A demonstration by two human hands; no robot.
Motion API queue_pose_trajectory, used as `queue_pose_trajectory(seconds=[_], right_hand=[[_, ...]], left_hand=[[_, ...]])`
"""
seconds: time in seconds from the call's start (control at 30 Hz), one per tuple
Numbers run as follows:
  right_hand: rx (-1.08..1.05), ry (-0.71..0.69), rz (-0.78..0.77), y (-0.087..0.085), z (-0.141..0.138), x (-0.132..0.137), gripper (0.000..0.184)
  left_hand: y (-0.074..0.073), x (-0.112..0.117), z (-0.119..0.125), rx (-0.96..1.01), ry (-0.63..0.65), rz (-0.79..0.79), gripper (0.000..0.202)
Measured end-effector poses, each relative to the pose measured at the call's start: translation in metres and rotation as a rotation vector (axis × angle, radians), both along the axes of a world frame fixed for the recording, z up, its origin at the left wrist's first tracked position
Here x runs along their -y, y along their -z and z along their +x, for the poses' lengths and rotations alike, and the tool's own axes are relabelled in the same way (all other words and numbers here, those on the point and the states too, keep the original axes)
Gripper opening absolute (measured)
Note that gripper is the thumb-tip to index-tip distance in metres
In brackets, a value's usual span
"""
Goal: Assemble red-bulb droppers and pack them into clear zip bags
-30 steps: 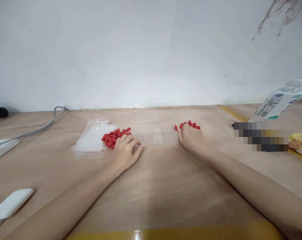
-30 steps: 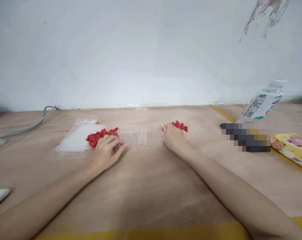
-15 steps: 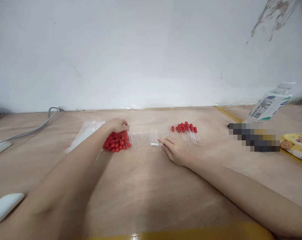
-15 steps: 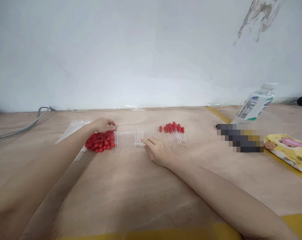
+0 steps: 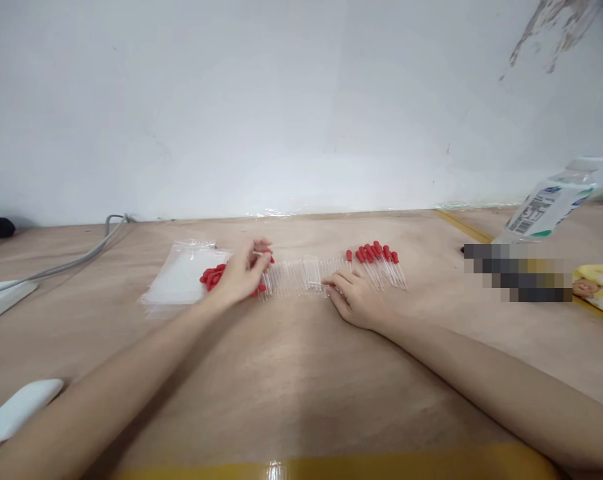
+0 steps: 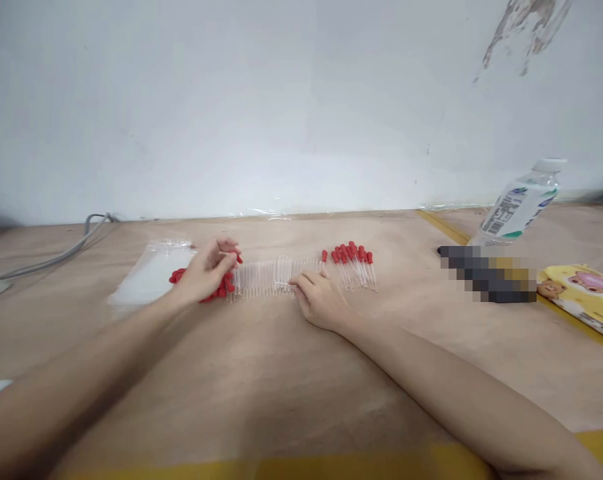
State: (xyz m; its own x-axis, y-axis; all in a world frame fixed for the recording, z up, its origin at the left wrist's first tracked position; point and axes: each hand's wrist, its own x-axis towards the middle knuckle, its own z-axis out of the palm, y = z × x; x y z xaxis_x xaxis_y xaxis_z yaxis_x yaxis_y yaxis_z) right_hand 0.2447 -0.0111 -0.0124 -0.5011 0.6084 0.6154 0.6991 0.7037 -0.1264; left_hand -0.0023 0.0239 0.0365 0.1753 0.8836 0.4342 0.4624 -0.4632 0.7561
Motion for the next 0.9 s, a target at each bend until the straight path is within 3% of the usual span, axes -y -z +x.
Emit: queue_pose_trajectory(seconds=[0.07,0.13,0.3,0.63,0.77,0.9], right_hand=[[-0.007,-0.011,-0.020,-0.002,-0.002,0.004,0.021],[-0.012,-0.027,-0.036,-0.004,-0.005,0.008,0.020],[-0.047,-0.034,-0.029,-0.004,-0.010,0.012,0.020],[-0.099,-0.065,-0.023,0.000,-0.012,0.010,0.019],[-0.115,-0.137,-0.031,-0.003,-0.014,0.011,0.017],[-0.132,-0.118,-0.007,-0.004,-0.014,0.011,0.017]], left_hand=[[0.016,0.025,0.010,0.077,0.082,-0.170,0.024],[0.030,0.041,0.018,0.156,0.106,-0.225,0.021],[0.050,0.046,0.022,0.282,0.195,-0.305,0.025],[0.051,0.043,0.023,0.214,0.253,-0.261,0.027],[0.051,0.043,0.024,0.113,0.199,-0.260,0.027],[0.053,0.043,0.025,0.116,0.194,-0.252,0.028]])
